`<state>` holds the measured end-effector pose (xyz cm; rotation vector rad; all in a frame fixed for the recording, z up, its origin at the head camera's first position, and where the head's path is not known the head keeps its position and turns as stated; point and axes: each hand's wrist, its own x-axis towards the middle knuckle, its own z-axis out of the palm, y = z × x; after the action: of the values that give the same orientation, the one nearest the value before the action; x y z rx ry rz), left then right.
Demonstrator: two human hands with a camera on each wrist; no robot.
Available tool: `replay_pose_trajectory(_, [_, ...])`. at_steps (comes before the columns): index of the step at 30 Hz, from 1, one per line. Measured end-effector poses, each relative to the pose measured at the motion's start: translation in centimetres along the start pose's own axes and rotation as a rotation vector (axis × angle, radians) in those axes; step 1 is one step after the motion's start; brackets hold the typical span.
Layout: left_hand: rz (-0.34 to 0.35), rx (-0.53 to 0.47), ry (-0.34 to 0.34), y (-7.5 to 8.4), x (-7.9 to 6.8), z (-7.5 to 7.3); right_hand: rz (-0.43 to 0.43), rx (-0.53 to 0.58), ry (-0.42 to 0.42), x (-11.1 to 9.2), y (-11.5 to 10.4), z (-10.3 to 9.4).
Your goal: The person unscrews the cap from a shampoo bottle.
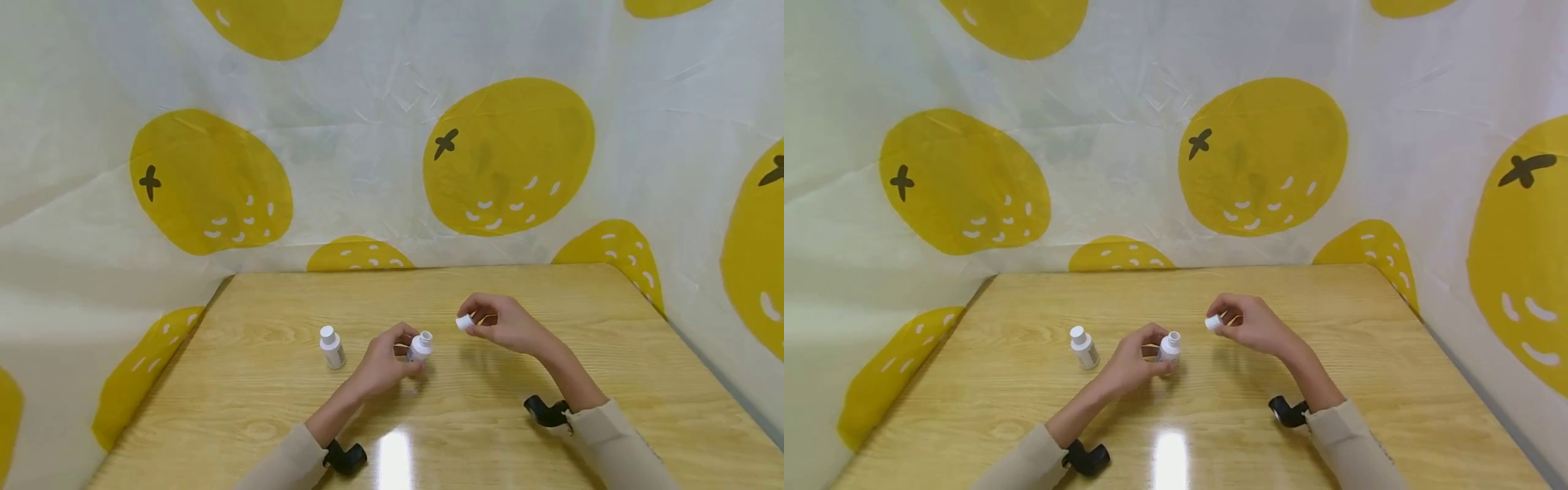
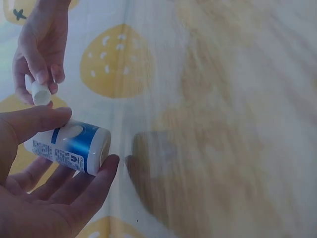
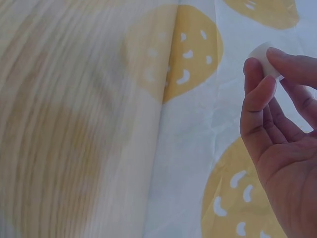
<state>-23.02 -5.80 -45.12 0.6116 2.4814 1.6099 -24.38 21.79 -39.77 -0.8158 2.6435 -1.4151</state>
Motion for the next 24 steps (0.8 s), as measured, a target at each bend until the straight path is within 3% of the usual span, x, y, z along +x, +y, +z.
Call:
replay_pose_trajectory(7, [-0.069, -0.039, 0.060, 0.2, 1.1, 0.1, 0.019, 0.001, 0.002, 0.0, 0.4, -0.4])
replay_pose_trajectory(14, [-0.084, -0.067, 0.102, 1.0, 2.9, 0.2, 0.033, 0.008, -0.019, 0.0, 0.5, -0.3])
replay_pose_trajectory(20, [-0.116, -0.152, 0.144, 1.1, 4.9, 0.3, 0.034, -0.028, -0.043, 0.1, 0.8, -0.3])
replay_pose_trajectory(24, [-0.132, -0.157, 0.173, 1.0, 6.4, 0.5, 0.041, -0.056, -0.052, 0.2, 0.9, -0.3])
